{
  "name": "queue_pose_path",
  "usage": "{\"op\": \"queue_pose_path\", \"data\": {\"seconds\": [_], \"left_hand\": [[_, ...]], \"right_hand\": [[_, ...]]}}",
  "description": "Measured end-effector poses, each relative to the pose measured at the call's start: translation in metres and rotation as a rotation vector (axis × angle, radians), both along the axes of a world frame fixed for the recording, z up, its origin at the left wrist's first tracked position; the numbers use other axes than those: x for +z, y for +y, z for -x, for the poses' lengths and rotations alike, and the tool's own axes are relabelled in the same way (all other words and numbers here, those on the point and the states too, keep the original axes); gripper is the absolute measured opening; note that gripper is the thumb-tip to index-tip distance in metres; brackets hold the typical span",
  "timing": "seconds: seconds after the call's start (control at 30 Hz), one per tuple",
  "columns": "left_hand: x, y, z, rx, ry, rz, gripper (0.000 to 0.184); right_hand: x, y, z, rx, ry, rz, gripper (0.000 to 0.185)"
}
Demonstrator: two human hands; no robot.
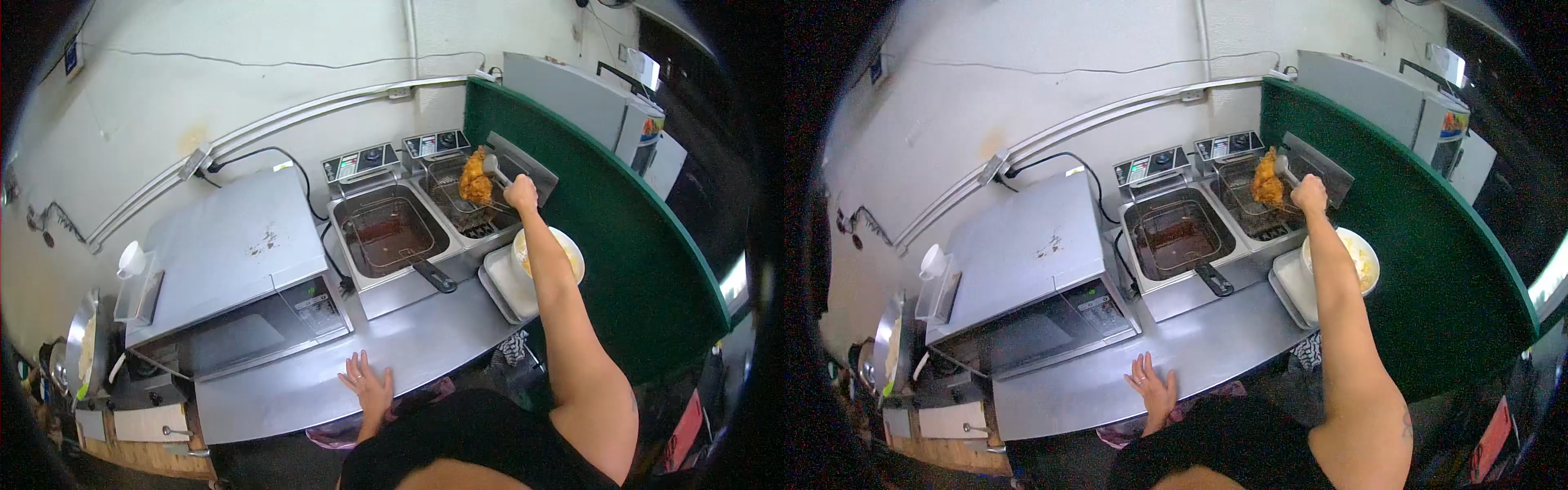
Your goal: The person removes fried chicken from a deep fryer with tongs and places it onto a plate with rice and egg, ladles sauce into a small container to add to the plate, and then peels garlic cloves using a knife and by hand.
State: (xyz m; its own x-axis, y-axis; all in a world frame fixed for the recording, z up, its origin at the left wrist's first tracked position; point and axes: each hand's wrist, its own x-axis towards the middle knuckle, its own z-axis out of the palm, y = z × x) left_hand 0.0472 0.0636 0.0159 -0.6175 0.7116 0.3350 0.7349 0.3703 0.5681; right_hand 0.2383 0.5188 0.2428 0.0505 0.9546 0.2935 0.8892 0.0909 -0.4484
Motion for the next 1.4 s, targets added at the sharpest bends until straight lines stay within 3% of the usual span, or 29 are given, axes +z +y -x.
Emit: {"op": "queue_pose_path", "data": {"seconds": [0.6,0.9,1.0,1.03,1.13,1.27,1.4], "left_hand": [[0.002,-0.001,0.001,0.003,0.012,0.009,0.072],[0.004,-0.001,0.001,-0.005,0.033,0.002,0.07],[0.004,-0.001,0.001,-0.013,0.028,0.012,0.07],[0.004,-0.001,0.002,-0.016,0.027,0.012,0.07],[0.002,0.0,0.002,-0.015,0.036,0.024,0.07],[0.005,-0.001,0.001,-0.021,0.032,0.015,0.07],[0.002,-0.002,0.001,-0.005,0.031,0.01,0.071]], "right_hand": [[0.003,0.015,-0.008,-0.096,0.072,0.177,0.04],[0.034,0.007,-0.037,-0.018,-0.033,-0.017,0.049],[0.057,-0.004,-0.036,0.013,-0.019,-0.114,0.043],[0.056,-0.004,-0.036,0.044,-0.027,-0.298,0.047],[0.078,-0.035,-0.029,0.208,0.137,-0.373,0.047],[0.094,-0.083,-0.022,0.641,0.828,0.313,0.039],[0.086,-0.103,-0.006,0.807,0.961,0.398,0.036]]}}
